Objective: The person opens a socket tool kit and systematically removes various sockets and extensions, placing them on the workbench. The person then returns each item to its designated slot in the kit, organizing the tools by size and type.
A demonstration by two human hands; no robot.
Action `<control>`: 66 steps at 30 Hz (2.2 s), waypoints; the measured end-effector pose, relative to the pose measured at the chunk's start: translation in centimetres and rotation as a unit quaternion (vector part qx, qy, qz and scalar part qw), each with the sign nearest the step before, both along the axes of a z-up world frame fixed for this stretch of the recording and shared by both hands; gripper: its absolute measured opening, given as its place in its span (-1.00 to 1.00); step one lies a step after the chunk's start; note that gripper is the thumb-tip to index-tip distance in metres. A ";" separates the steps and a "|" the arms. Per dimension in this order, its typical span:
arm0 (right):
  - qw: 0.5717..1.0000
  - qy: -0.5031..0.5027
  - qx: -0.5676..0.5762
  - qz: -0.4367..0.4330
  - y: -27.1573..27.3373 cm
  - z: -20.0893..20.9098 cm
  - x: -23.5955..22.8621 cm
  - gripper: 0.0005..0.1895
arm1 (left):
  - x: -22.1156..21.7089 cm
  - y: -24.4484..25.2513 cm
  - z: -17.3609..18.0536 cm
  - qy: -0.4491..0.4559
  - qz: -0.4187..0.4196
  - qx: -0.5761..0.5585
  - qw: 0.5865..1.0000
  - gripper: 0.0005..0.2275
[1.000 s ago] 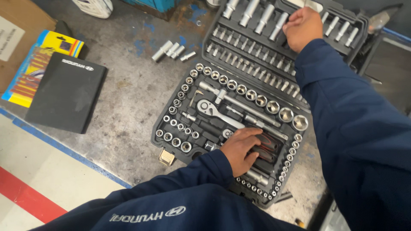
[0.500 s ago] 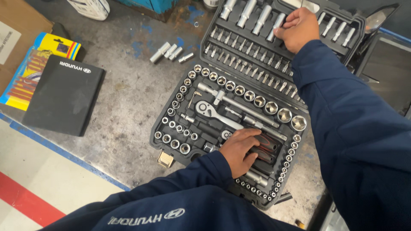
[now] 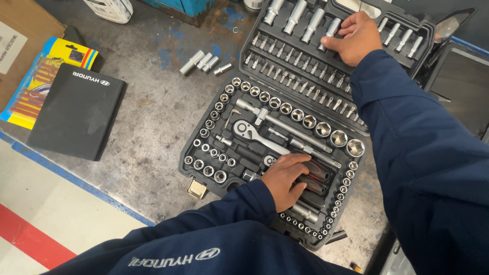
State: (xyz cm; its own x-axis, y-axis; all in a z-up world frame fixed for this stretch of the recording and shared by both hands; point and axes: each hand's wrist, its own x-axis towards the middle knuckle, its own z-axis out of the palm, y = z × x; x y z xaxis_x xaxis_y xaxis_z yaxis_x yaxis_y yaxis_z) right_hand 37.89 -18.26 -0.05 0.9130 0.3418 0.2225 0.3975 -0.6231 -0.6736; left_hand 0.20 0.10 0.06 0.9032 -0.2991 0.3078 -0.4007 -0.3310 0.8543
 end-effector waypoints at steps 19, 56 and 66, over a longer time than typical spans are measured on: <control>0.998 0.000 0.069 -0.007 -0.5 -2.7 2.1 -0.67 | 0.0 -0.1 -0.7 -0.016 0.008 -0.011 1.000 -0.74; 0.943 0.177 0.280 0.012 7.7 5.4 -27.9 -0.93 | 25.1 20.9 -7.5 0.100 0.231 0.413 0.875 -0.84; 0.943 0.164 0.288 0.031 8.1 7.1 -30.9 -0.79 | 12.6 13.9 1.7 0.002 0.344 0.098 0.934 -0.96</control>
